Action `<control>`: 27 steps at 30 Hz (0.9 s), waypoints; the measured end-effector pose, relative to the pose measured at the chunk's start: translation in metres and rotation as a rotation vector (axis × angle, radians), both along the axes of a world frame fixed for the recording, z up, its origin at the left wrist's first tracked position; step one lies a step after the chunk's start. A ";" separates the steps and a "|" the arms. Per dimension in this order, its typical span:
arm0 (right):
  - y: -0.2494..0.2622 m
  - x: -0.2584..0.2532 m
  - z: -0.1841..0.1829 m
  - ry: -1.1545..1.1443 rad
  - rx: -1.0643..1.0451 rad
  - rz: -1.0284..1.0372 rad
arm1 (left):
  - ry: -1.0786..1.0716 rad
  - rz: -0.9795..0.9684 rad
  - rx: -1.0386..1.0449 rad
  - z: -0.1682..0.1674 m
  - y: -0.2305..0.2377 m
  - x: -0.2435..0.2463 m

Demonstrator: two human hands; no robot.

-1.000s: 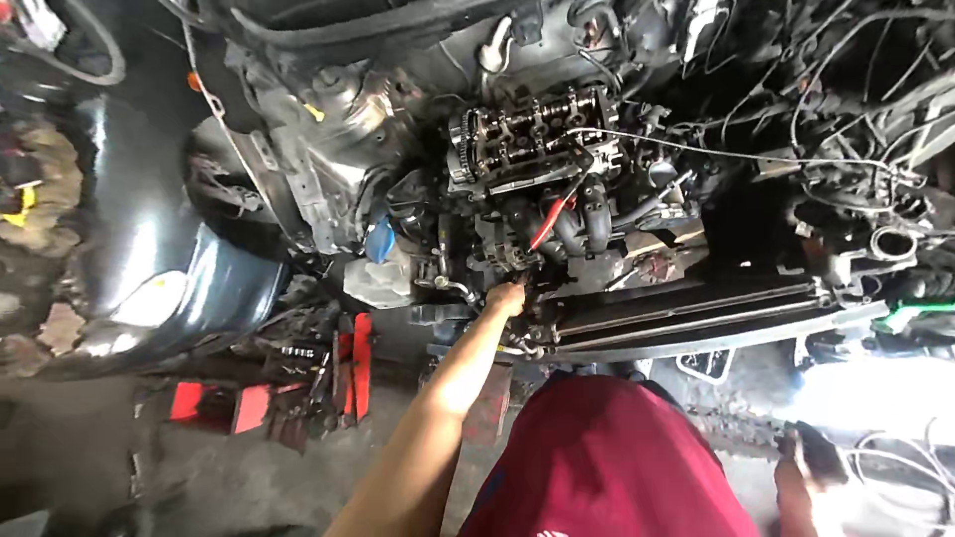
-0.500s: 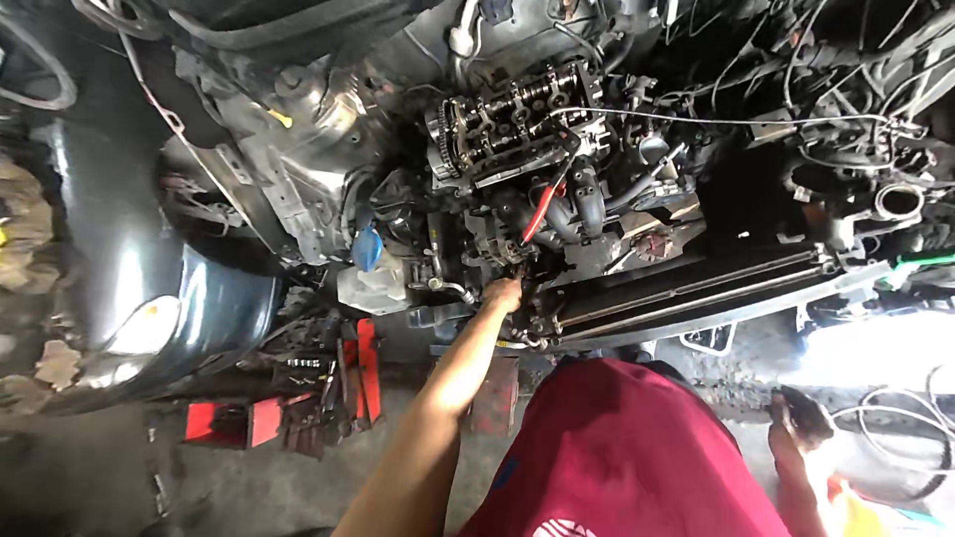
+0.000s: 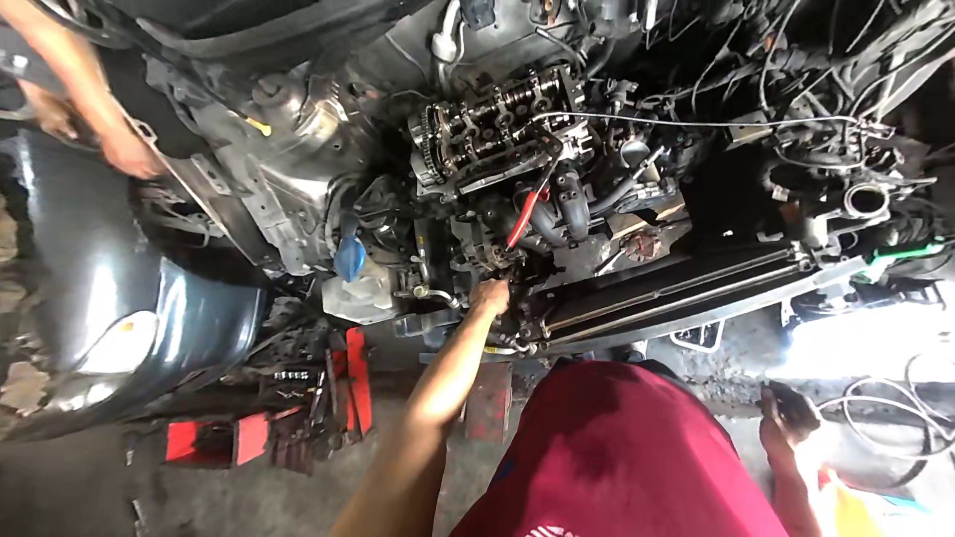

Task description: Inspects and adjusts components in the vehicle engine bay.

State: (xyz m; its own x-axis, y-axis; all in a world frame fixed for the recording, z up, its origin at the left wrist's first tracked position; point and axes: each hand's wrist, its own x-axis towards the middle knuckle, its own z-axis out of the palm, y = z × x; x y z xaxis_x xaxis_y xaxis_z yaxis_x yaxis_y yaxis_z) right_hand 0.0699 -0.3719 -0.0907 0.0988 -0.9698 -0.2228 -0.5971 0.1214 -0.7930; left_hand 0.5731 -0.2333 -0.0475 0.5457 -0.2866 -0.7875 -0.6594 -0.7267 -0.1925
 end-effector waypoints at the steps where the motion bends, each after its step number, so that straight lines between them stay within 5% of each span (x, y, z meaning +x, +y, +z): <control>1: -0.001 0.000 0.000 0.005 -0.008 -0.002 | -0.002 0.006 -0.002 -0.002 -0.001 0.001; 27: -0.008 -0.012 -0.003 0.060 -0.005 0.004 | -0.034 0.008 0.039 -0.003 0.006 -0.004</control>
State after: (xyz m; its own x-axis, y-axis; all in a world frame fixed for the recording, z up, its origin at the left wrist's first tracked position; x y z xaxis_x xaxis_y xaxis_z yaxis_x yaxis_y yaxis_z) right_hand 0.0579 -0.3801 -0.0940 0.0895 -0.9706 -0.2235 -0.6440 0.1148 -0.7564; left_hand 0.5689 -0.2269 -0.0506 0.5740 -0.2514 -0.7793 -0.6466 -0.7231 -0.2430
